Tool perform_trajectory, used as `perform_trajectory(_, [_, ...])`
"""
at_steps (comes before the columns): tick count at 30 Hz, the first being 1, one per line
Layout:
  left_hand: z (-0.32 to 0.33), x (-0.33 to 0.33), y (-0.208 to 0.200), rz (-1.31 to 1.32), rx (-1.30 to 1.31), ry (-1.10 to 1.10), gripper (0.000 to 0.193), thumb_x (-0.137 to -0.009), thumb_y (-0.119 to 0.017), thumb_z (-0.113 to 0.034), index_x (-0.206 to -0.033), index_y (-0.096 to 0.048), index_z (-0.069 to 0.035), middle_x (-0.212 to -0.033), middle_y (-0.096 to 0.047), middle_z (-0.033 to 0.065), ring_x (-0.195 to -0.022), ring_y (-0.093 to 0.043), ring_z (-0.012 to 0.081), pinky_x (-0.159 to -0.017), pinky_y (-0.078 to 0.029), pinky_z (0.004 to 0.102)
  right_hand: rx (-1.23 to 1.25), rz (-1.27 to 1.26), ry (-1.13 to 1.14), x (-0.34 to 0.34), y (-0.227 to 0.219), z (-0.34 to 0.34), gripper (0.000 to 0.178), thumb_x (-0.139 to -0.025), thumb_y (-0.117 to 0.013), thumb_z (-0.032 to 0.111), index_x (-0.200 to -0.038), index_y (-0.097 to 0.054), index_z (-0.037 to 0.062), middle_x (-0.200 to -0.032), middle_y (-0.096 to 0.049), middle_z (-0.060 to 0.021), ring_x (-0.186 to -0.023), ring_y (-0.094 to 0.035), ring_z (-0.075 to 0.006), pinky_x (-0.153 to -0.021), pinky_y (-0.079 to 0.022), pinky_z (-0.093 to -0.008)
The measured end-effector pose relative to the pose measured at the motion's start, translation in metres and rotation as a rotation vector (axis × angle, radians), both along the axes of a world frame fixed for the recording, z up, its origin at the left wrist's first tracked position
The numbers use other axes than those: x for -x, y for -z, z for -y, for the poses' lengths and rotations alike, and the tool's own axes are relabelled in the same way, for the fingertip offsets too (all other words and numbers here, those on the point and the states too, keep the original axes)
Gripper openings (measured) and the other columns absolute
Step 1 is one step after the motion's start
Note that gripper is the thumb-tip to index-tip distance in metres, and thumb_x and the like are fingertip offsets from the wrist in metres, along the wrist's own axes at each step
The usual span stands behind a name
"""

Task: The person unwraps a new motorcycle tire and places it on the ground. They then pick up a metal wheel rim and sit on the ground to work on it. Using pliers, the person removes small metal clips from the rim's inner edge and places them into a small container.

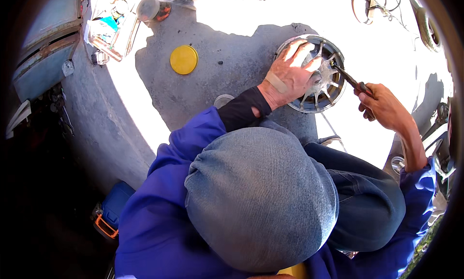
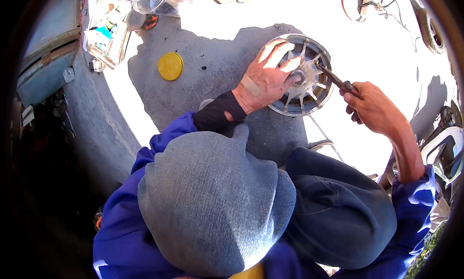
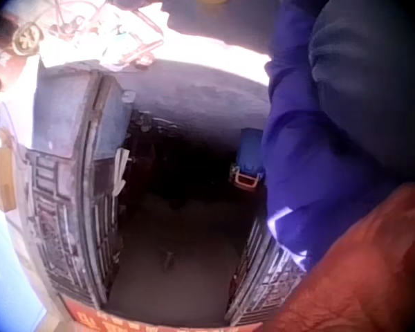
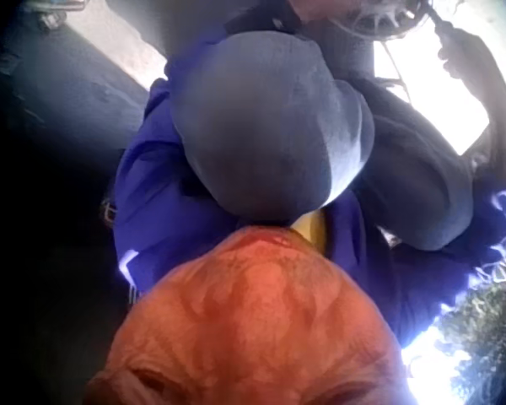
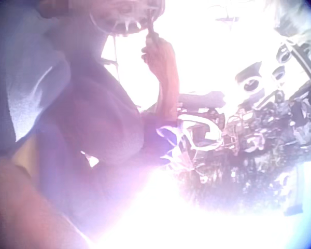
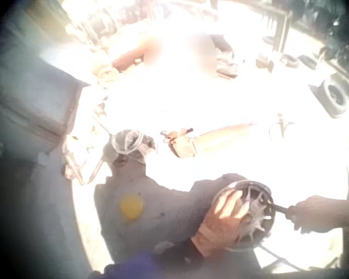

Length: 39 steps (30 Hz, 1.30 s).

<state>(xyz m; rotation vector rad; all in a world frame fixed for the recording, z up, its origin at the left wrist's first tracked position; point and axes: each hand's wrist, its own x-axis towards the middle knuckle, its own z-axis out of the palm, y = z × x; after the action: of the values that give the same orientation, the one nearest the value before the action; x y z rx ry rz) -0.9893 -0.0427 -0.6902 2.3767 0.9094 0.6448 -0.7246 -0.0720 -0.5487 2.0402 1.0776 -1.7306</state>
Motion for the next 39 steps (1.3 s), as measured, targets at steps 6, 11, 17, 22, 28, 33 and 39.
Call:
perform_trajectory(6, [-0.008,0.145,0.002,-0.271,0.168,-0.433,0.028,-0.09,-0.076,-0.011,-0.116,-0.069,-0.005,-0.11,-0.064,0.0159,-0.1,-0.066,0.0369,-0.085,-0.055,0.0432,-0.228,-0.267,0.319,-0.022,0.008,0.104,0.041,-0.107,-0.059,0.035,-0.123,-0.064,-0.0029,-0.084,-0.064,-0.0054,-0.072,-0.058,-0.0118,-0.066,-0.048,-0.028])
perform_trajectory(11, [-0.018,0.191,0.031,-0.49,0.153,-0.346,0.029,-0.089,-0.077,-0.012,-0.116,-0.068,-0.005,-0.104,-0.066,0.0161,-0.097,-0.068,0.0356,-0.087,-0.054,0.0435,-0.201,-0.29,0.515,0.01,0.028,0.172,0.048,-0.099,-0.07,0.04,-0.124,-0.065,-0.0005,-0.09,-0.063,-0.003,-0.079,-0.052,-0.0119,-0.07,-0.044,-0.029])
perform_trajectory(17, [-0.022,0.116,0.002,-0.138,0.329,-0.189,0.017,-0.093,-0.071,-0.009,-0.11,-0.069,-0.004,-0.102,-0.071,0.0141,-0.091,-0.071,0.0319,-0.081,-0.056,0.0398,-0.411,-0.262,0.177,0.018,0.083,0.218,0.047,-0.102,-0.062,0.042,-0.127,-0.067,0.0024,-0.11,-0.071,-0.0193,-0.102,-0.069,-0.0314,-0.092,-0.054,-0.0409])
perform_trajectory(22, [-0.038,-0.001,-0.027,-0.065,0.229,0.191,0.023,-0.097,-0.065,-0.016,-0.113,-0.074,-0.002,-0.112,-0.073,0.0141,-0.101,-0.071,0.0293,-0.091,-0.056,0.0365,-0.314,-0.116,0.016,0.056,0.077,0.189,0.044,-0.099,-0.066,0.036,-0.126,-0.066,0.0016,-0.112,-0.071,-0.0146,-0.102,-0.068,-0.0311,-0.092,-0.052,-0.0378])
perform_trajectory(28, [-0.045,-0.047,0.025,-0.078,-0.075,0.219,0.041,-0.095,-0.066,-0.028,-0.131,-0.068,-0.008,-0.124,-0.07,0.0179,-0.115,-0.067,0.0333,-0.104,-0.052,0.0427,-0.391,-0.094,0.007,0.078,0.089,0.191,0.039,-0.096,-0.07,0.031,-0.121,-0.068,0.0013,-0.11,-0.072,-0.0143,-0.099,-0.07,-0.0294,-0.089,-0.054,-0.0359])
perform_trajectory(33, [-0.059,-0.061,0.045,-0.237,0.099,0.315,0.034,-0.094,-0.066,-0.032,-0.12,-0.071,-0.009,-0.117,-0.07,0.018,-0.109,-0.066,0.0367,-0.096,-0.053,0.0453,-0.434,-0.1,0.039,0.081,0.09,0.194,0.035,-0.093,-0.072,0.027,-0.116,-0.069,0.001,-0.109,-0.073,-0.014,-0.097,-0.071,-0.028,-0.087,-0.055,-0.0343])
perform_trajectory(39, [-0.059,-0.061,0.057,-0.216,0.064,0.342,0.025,-0.094,-0.063,-0.026,-0.111,-0.07,-0.009,-0.11,-0.07,0.0174,-0.102,-0.068,0.0369,-0.089,-0.054,0.0456,-0.524,-0.127,0.104,0.075,0.064,0.198,0.03,-0.089,-0.076,0.021,-0.11,-0.071,0.0007,-0.107,-0.074,-0.0137,-0.094,-0.072,-0.0263,-0.084,-0.056,-0.0324])
